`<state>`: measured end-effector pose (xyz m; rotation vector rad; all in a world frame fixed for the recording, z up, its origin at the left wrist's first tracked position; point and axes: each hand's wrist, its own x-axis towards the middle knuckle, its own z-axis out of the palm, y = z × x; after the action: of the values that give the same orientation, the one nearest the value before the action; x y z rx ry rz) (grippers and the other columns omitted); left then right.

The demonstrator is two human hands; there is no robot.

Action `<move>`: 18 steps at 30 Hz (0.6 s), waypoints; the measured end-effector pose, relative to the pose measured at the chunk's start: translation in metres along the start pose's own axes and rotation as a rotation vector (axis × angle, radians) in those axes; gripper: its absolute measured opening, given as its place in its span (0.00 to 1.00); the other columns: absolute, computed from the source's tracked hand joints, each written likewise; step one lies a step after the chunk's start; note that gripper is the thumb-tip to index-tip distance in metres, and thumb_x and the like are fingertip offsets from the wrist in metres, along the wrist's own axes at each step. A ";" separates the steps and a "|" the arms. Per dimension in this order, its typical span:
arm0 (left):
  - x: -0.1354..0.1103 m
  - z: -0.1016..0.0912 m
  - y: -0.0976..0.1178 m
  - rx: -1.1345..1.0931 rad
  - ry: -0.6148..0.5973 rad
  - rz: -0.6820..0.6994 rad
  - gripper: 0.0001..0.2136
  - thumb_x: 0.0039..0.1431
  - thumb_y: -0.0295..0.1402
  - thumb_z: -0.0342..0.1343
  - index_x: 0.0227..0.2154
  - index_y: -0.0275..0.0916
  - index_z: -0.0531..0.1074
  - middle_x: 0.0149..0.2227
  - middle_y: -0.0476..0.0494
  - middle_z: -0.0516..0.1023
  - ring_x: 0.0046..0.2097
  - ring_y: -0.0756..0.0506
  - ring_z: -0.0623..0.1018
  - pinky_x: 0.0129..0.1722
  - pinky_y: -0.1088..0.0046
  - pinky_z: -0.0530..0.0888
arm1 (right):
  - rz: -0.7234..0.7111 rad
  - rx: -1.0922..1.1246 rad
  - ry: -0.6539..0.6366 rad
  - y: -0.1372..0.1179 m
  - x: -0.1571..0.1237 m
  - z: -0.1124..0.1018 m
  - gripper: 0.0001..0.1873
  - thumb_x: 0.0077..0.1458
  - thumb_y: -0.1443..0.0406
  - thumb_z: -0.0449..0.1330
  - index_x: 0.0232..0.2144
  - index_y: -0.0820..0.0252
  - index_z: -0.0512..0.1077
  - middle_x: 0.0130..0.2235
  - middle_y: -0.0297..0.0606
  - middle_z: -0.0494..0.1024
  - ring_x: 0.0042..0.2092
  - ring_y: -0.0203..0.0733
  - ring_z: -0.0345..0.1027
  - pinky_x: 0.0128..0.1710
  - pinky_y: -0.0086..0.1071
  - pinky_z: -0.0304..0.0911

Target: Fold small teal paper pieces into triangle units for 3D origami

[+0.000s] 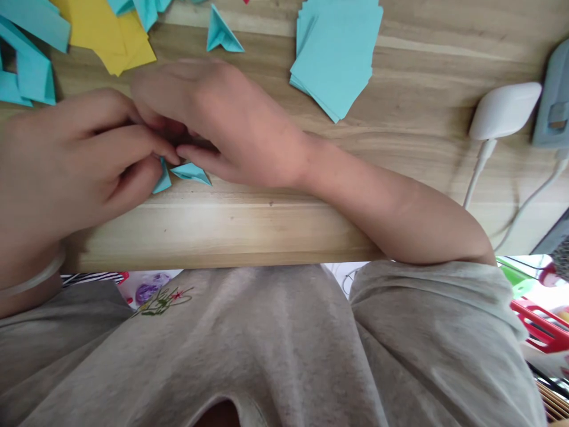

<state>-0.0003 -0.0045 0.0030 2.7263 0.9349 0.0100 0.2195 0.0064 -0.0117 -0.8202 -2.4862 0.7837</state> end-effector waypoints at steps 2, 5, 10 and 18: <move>-0.001 0.001 -0.001 0.026 -0.002 0.007 0.18 0.66 0.35 0.37 0.44 0.48 0.73 0.42 0.45 0.70 0.41 0.40 0.77 0.34 0.58 0.78 | 0.004 0.002 -0.010 -0.001 0.000 0.000 0.14 0.64 0.63 0.48 0.37 0.66 0.70 0.36 0.32 0.72 0.40 0.31 0.66 0.46 0.28 0.61; -0.002 0.001 0.000 0.023 -0.010 -0.003 0.19 0.66 0.35 0.36 0.48 0.46 0.72 0.43 0.44 0.70 0.42 0.39 0.77 0.34 0.56 0.77 | 0.001 0.020 -0.022 -0.002 0.001 -0.001 0.16 0.64 0.63 0.47 0.37 0.69 0.71 0.36 0.33 0.72 0.40 0.32 0.66 0.47 0.30 0.61; -0.004 -0.005 0.005 -0.096 -0.044 -0.076 0.23 0.62 0.32 0.38 0.56 0.60 0.66 0.45 0.49 0.71 0.48 0.38 0.75 0.43 0.53 0.76 | 0.033 0.032 -0.063 0.000 0.001 -0.004 0.16 0.62 0.64 0.47 0.39 0.69 0.71 0.38 0.33 0.72 0.41 0.30 0.64 0.47 0.29 0.58; -0.001 -0.006 0.004 -0.177 -0.118 -0.184 0.20 0.62 0.36 0.38 0.49 0.55 0.71 0.48 0.47 0.68 0.52 0.36 0.72 0.43 0.51 0.70 | 0.023 0.074 -0.135 0.002 -0.002 -0.004 0.18 0.61 0.64 0.48 0.46 0.72 0.69 0.42 0.30 0.69 0.43 0.26 0.60 0.51 0.26 0.57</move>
<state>0.0009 -0.0063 0.0101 2.4429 1.0914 -0.0970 0.2239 0.0083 -0.0103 -0.7948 -2.5519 0.9627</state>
